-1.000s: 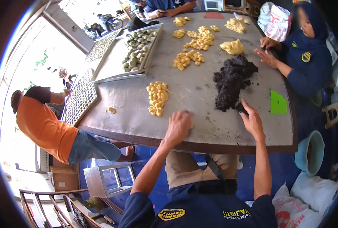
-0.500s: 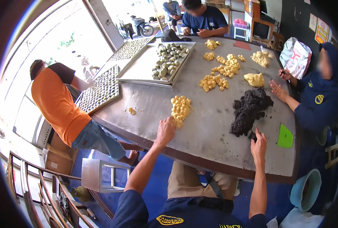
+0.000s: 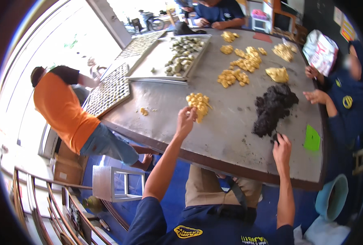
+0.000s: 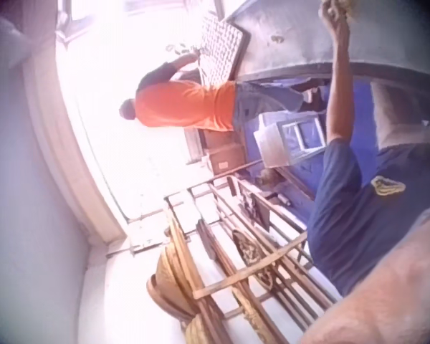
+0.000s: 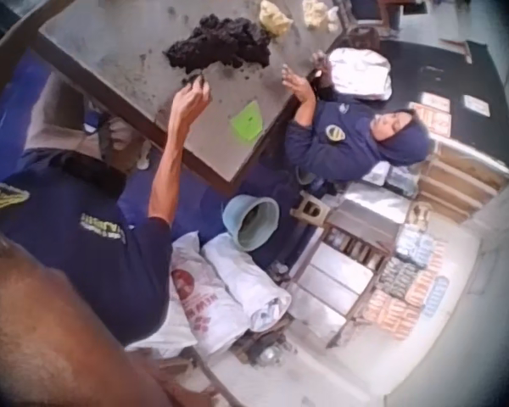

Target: The person prepares pastries by flattening dough pieces, placing portions of filling inside the dough, and wrapping them into balls by hand.

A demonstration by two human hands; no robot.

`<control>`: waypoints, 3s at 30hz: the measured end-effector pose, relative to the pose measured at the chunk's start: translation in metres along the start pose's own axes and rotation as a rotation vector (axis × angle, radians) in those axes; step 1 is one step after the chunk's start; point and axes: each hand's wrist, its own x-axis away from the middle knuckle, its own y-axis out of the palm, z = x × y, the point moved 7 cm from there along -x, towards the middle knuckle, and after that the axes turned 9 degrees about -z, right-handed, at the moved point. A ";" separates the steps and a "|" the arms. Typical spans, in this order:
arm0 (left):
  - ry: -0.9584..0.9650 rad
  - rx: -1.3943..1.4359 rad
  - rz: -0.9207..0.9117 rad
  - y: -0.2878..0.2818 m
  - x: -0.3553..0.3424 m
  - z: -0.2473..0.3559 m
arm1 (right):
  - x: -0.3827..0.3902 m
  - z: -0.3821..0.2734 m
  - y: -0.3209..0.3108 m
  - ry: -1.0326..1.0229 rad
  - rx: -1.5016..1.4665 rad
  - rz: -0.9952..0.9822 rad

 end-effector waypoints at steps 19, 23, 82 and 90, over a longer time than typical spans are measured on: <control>0.058 -0.962 -0.042 0.011 0.091 0.018 | 0.052 -0.007 -0.020 0.027 0.028 -0.065; -0.009 -0.438 -0.321 0.097 0.090 0.030 | 0.031 0.006 -0.034 0.134 -0.135 -0.053; -0.161 0.059 -0.271 0.190 0.087 0.027 | 0.031 -0.120 0.008 0.029 -0.723 -0.041; -0.109 -0.060 -0.363 0.180 0.088 0.044 | 0.012 -0.123 -0.003 -0.108 -0.480 -0.148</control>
